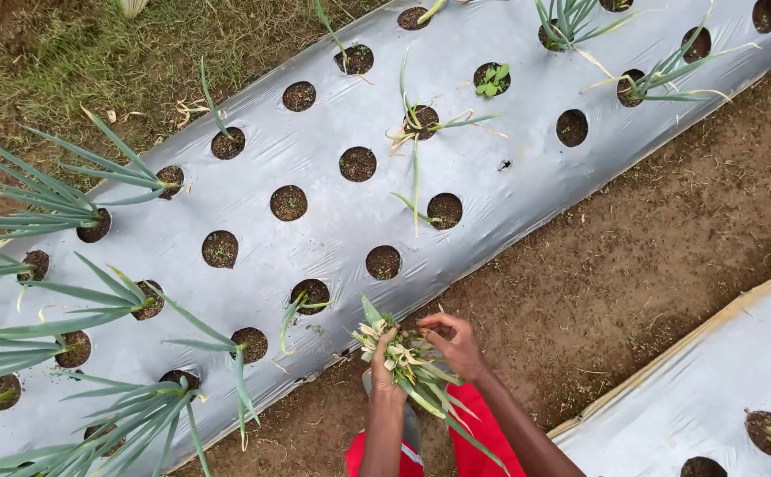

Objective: Removing dead or yellowed leaves from scallion plants in a field to maintain plant health.

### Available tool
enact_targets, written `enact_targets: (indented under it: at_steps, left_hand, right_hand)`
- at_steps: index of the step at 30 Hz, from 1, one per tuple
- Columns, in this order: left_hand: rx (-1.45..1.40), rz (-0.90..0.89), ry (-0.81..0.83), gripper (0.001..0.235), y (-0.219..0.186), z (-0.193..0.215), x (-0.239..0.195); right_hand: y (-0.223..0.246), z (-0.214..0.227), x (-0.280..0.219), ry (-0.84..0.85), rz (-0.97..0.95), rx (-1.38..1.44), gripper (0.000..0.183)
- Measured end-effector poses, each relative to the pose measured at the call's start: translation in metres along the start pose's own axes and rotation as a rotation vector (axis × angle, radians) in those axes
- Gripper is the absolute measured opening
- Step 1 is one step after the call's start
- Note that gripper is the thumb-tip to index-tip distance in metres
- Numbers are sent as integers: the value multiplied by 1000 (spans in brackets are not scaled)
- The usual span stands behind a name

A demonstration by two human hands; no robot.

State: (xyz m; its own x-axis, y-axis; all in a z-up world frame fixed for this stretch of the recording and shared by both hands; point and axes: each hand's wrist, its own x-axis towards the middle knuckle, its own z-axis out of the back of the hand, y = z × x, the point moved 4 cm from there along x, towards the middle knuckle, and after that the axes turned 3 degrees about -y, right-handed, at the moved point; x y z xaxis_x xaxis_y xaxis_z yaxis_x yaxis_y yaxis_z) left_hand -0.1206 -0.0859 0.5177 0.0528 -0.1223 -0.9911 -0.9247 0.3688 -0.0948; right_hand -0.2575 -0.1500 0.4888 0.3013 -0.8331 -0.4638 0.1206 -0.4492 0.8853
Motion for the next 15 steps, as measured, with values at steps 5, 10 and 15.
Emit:
enact_targets:
  at_steps: [5,10,15]
  left_hand:
    - [32,-21,-36,55,21,-18,-10]
    - [131,7,-154,79,30,-81,-23]
    - [-40,-208,122,32,49,-141,34]
  right_hand:
    - [-1,61,-26,-212,-136,-74,22]
    - [-21,121,-14,-348,-307,-2,22]
    - [-42,187,41,-263,-323,-82,25]
